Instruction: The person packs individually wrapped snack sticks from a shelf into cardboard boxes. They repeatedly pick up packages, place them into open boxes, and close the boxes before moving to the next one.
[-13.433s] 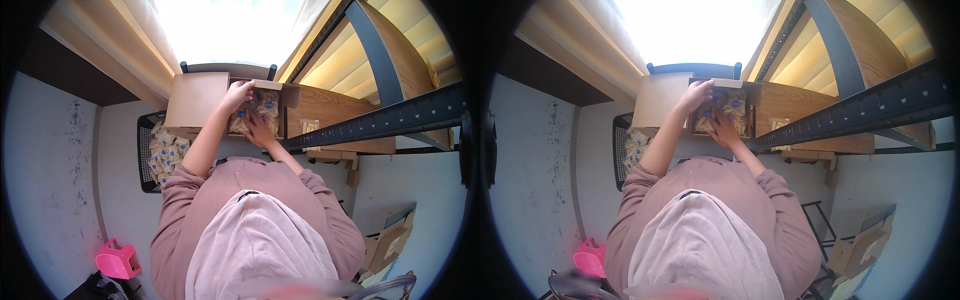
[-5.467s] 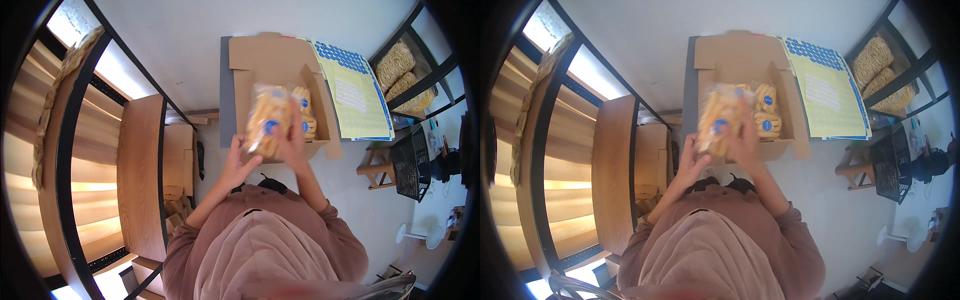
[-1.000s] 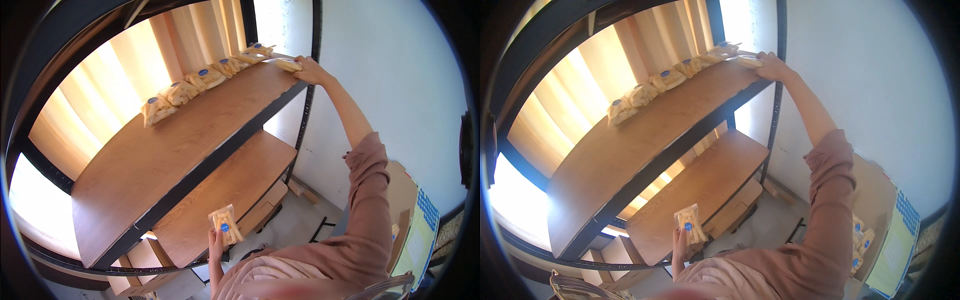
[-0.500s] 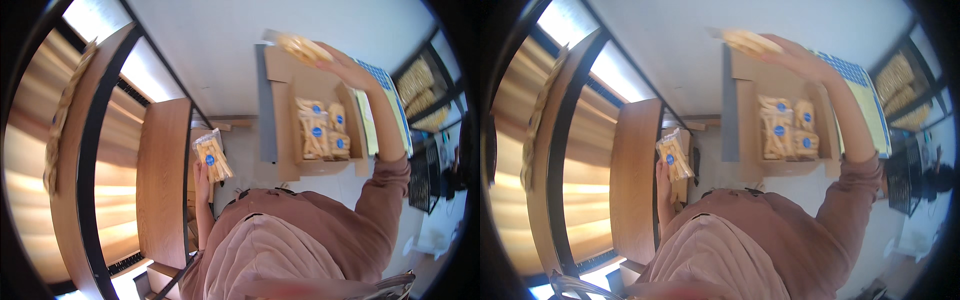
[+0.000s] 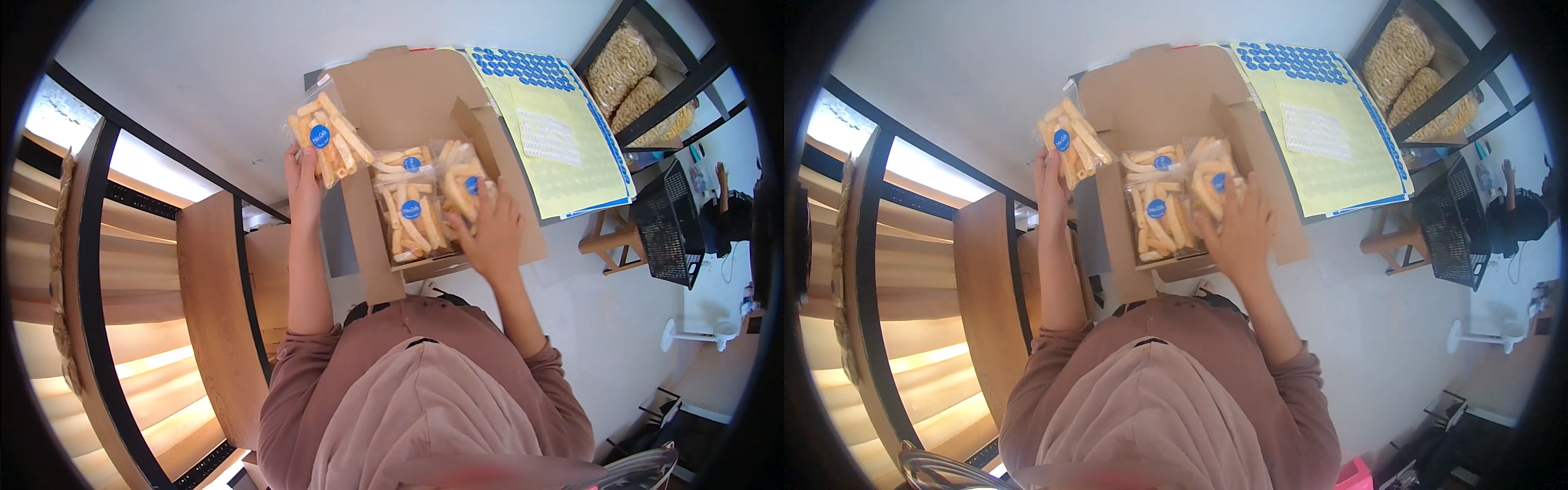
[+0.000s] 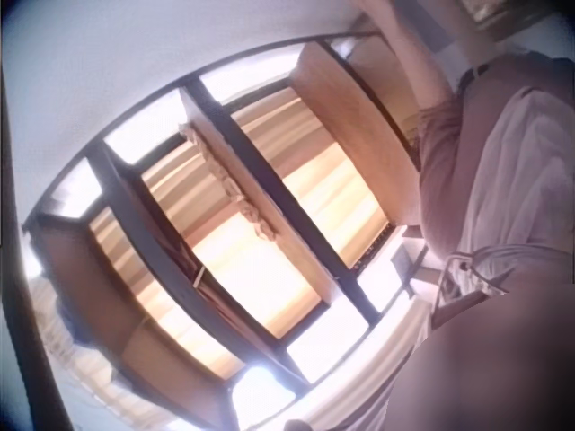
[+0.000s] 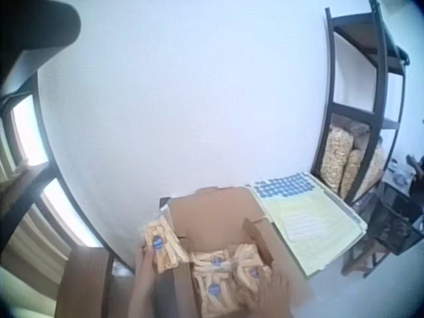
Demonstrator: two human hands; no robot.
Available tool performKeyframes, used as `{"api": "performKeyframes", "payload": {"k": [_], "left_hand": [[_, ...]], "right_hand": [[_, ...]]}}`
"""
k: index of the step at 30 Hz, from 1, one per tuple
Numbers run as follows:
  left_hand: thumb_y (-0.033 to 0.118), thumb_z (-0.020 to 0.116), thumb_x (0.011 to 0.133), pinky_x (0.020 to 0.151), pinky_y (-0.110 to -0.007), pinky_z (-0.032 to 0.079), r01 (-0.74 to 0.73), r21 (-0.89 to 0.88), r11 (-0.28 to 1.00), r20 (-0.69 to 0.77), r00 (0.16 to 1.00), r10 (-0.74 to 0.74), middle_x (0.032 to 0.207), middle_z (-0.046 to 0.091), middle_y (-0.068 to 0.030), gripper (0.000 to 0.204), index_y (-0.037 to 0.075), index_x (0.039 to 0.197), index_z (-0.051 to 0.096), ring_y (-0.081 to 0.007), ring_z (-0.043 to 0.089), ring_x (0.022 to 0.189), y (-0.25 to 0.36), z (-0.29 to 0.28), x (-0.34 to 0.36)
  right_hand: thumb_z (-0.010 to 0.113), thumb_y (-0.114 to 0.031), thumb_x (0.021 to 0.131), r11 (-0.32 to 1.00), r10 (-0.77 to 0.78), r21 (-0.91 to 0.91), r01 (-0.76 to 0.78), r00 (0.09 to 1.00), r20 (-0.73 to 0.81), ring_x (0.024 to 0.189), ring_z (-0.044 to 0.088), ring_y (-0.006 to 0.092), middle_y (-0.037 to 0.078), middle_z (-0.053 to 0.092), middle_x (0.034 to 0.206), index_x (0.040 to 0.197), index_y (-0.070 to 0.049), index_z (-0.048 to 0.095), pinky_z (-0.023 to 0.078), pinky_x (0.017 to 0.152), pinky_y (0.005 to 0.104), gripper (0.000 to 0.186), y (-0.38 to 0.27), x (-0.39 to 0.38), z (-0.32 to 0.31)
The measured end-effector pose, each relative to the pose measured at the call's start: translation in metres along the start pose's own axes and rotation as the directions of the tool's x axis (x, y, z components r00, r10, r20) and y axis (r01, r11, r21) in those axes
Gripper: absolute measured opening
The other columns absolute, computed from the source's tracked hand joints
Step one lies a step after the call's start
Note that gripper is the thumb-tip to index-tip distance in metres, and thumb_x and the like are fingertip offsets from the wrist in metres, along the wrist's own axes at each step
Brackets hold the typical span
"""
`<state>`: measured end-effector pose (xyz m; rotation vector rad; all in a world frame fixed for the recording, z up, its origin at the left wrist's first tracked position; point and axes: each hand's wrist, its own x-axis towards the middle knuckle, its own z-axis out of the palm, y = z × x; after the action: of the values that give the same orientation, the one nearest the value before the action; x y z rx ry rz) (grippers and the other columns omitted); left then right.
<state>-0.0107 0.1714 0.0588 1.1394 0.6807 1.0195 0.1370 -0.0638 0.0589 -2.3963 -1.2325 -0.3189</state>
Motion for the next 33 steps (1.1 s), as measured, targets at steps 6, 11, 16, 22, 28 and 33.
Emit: {"api": "performKeyframes", "payload": {"k": [6,11,16,22,28,33], "left_hand": [[0.026,0.045,0.096,0.089,-0.029,0.044,0.024,-0.090,0.996,-0.092,0.995,-0.033,0.119,0.050,-0.0108,0.045,0.003,0.131,0.030,-0.0168,0.052,0.108,-0.025,0.016,-0.019],[0.028,0.045,0.096,0.091,-0.030,0.043,0.017,-0.034,0.999,-0.174,0.984,-0.023,0.120,0.049,-0.0100,0.043,0.004,0.130,0.033,-0.0163,0.050,0.110,-0.020,0.013,-0.037],[0.028,0.045,0.096,0.093,-0.031,0.042,0.022,-0.027,0.999,-0.246,0.969,-0.028,0.120,0.049,-0.0097,0.043,0.004,0.130,0.034,-0.0160,0.049,0.111,-0.023,-0.007,-0.058],[0.026,0.045,0.096,0.096,-0.030,0.039,0.003,0.033,0.999,-0.305,0.952,0.007,0.120,0.048,-0.0097,0.041,0.003,0.128,0.035,-0.0160,0.049,0.112,-0.022,-0.029,-0.074],[0.025,0.045,0.096,0.094,-0.030,0.040,-0.005,0.008,1.000,-0.332,0.943,0.007,0.117,0.050,-0.0091,0.040,0.003,0.127,0.035,-0.0144,0.050,0.109,-0.020,-0.033,-0.081],[0.026,0.045,0.096,0.093,-0.030,0.042,0.008,-0.011,1.000,-0.291,0.957,-0.011,0.114,0.051,-0.0080,0.038,0.004,0.126,0.036,-0.0138,0.051,0.106,-0.021,-0.041,-0.084]], "right_hand": [[0.053,-0.049,0.083,0.994,-0.107,-0.009,0.109,0.988,0.113,0.125,0.030,0.0439,0.028,0.032,0.137,0.132,-0.005,0.043,0.022,0.100,0.0563,0.067,0.010,-0.002,-0.004],[0.051,-0.053,0.083,0.966,-0.255,0.098,0.240,0.949,0.185,0.133,0.017,0.0445,0.030,0.022,0.142,0.134,-0.004,0.040,0.011,0.105,0.0589,0.071,0.032,0.016,0.009],[0.050,-0.054,0.083,0.957,-0.282,0.137,0.255,0.928,0.245,0.136,0.009,0.0438,0.028,0.015,0.145,0.138,-0.006,0.035,0.006,0.106,0.0590,0.075,0.028,0.016,0.012],[0.049,-0.053,0.085,0.924,-0.363,0.212,0.318,0.904,0.226,0.136,0.005,0.0437,0.025,0.011,0.147,0.139,-0.007,0.033,0.003,0.104,0.0614,0.073,-0.007,0.029,0.010],[0.047,-0.050,0.087,0.943,-0.328,0.191,0.274,0.866,0.377,0.137,0.004,0.0432,0.021,0.010,0.149,0.139,-0.010,0.035,0.001,0.103,0.0644,0.066,-0.007,0.024,0.022],[0.050,-0.049,0.085,0.930,-0.360,0.188,0.316,0.885,0.294,0.135,0.009,0.0466,0.025,0.018,0.145,0.136,-0.009,0.040,0.003,0.102,0.0659,0.065,0.000,0.026,0.015]]}}
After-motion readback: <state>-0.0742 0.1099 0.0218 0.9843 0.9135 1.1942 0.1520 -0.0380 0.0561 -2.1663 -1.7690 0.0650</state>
